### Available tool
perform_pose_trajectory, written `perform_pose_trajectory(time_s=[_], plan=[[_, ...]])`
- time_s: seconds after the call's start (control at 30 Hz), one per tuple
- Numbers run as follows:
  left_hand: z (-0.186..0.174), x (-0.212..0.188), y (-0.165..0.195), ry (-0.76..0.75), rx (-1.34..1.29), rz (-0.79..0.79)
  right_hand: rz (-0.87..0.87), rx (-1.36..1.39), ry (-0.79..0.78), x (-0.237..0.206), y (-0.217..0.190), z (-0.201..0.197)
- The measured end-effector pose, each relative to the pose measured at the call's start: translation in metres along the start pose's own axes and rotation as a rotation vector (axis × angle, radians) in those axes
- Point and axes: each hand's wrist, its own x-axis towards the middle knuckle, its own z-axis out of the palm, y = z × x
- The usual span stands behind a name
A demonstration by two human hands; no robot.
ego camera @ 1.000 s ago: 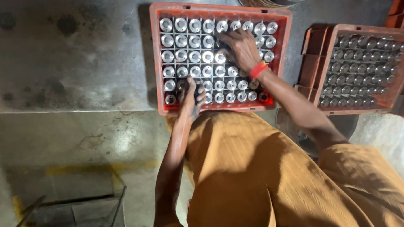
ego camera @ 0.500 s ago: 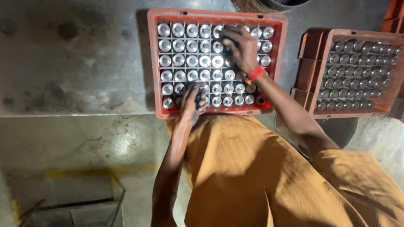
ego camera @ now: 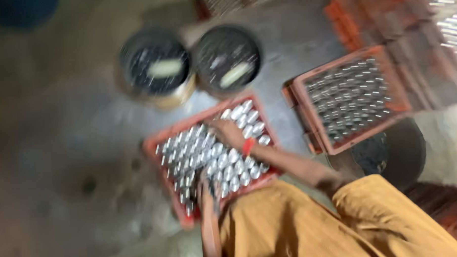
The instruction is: The person arranges small metal caps into a red plastic crate using both hands. They repeatedly pick up caps from a nearby container and place them into the crate slots, then move the crate to a different location and continue the process.
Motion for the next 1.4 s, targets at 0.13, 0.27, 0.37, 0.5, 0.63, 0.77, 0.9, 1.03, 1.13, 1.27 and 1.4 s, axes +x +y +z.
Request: perform_pose_trajectory(time_s=[0.13, 0.27, 0.37, 0.5, 0.63, 0.77, 0.9, 1.03, 1.13, 1.27, 1.4], plan=[[0.014, 0.005, 0.007, -0.178, -0.067, 0.041, 0.266, 0.355, 0.022, -0.062, -0.006, -0.009], [0.037, 0.010, 0.017, -0.171, 0.160, 0.089, 0.361, 0.746, -0.129, -0.110, -0.007, -0.001], [0.049, 0.012, 0.022, -0.275, 0.329, 0.065, 0.300, 0.830, -0.121, -0.133, -0.005, 0.005], [0.058, 0.019, 0.016, -0.316, 0.441, -0.018, 0.358, 0.896, -0.112, -0.146, 0.000, 0.008], [0.057, 0.022, 0.001, -0.453, 0.552, 0.330, 0.362, 0.949, -0.136, -0.149, 0.006, 0.003], [0.048, 0.022, -0.020, -0.216, 0.155, 0.020, 0.341, 0.746, -0.115, -0.151, 0.023, -0.010], [0.034, 0.013, -0.029, -0.048, -0.272, -0.168, 0.495, 0.587, -0.002, -0.157, 0.039, -0.025], [0.024, -0.001, -0.030, -0.078, -0.372, -0.092, 0.566, 0.553, -0.025, -0.155, 0.030, -0.035], [0.032, -0.011, -0.025, 0.006, -0.378, -0.134, 0.464, 0.368, -0.044, -0.148, 0.014, -0.042], [0.033, -0.018, -0.022, -0.014, -0.298, -0.109, 0.152, 0.121, -0.085, -0.136, 0.004, -0.044], [0.023, -0.018, -0.026, -0.065, -0.257, -0.058, 0.014, 0.057, -0.107, -0.140, 0.014, -0.041]])
